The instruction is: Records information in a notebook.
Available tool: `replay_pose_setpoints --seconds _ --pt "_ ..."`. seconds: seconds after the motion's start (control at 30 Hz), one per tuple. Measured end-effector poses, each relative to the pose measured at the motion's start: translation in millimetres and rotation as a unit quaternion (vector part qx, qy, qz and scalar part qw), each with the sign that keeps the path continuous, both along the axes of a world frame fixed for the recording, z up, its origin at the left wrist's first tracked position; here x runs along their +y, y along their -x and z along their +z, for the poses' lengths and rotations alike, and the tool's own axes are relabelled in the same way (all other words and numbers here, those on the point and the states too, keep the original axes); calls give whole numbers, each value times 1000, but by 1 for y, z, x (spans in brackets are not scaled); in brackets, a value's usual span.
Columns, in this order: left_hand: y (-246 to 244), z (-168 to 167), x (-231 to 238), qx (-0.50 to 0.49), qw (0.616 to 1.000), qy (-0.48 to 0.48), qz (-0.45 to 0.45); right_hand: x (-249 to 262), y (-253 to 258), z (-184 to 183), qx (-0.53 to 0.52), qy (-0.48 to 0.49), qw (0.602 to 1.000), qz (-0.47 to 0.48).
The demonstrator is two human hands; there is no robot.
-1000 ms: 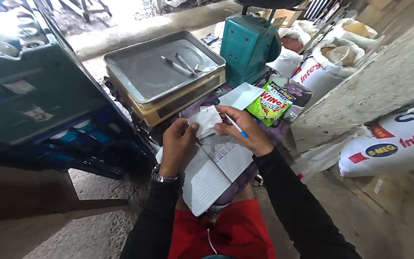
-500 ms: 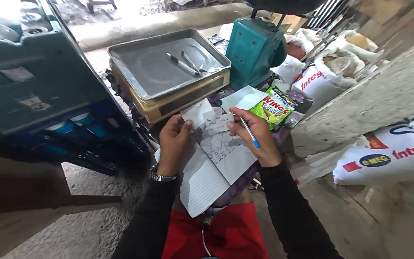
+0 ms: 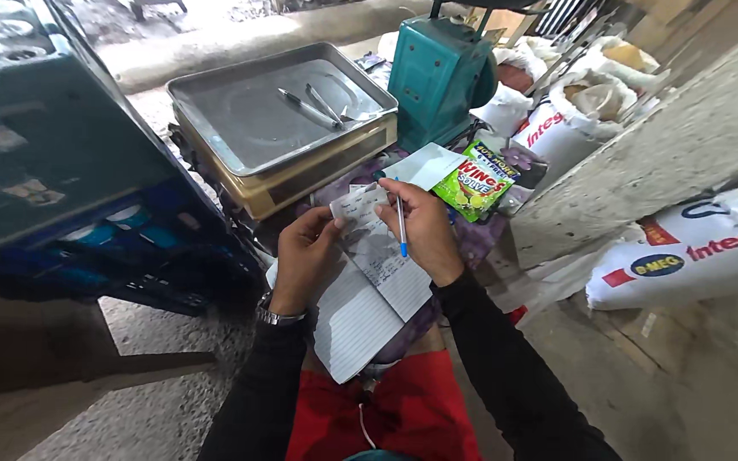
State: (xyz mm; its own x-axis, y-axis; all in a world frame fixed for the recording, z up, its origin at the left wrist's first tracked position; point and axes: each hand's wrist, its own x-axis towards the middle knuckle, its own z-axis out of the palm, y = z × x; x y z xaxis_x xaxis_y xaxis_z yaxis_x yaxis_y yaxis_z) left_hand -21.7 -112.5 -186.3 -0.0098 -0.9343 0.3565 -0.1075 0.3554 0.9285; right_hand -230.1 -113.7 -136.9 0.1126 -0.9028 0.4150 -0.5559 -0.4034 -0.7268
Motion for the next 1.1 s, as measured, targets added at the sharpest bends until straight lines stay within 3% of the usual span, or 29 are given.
replay_pose_setpoints --seconds 0.13,0.27,0.37,0.53,0.67,0.83,1.0,1.1 --pt "0 -1 -1 4 999 -17 46 6 0 1 -13 25 1000 3" --pt "-4 -8 -6 160 982 20 95 44 21 -18 15 62 993 -103" --pt "-6 -9 -9 251 958 35 136 95 32 -52 75 28 980 -182" --pt "-6 -10 -7 255 954 50 149 121 21 -79 177 -5 962 -209" --pt "-5 -11 -8 264 952 54 146 125 -2 -68 56 37 984 -167" --pt "-15 -17 -5 221 958 43 179 145 -16 -59 -159 43 985 53" --pt "-15 -15 -4 252 954 31 160 138 -1 -67 -166 71 983 -34" --pt "-12 -9 -2 271 951 26 145 127 14 -69 -45 48 987 -146"
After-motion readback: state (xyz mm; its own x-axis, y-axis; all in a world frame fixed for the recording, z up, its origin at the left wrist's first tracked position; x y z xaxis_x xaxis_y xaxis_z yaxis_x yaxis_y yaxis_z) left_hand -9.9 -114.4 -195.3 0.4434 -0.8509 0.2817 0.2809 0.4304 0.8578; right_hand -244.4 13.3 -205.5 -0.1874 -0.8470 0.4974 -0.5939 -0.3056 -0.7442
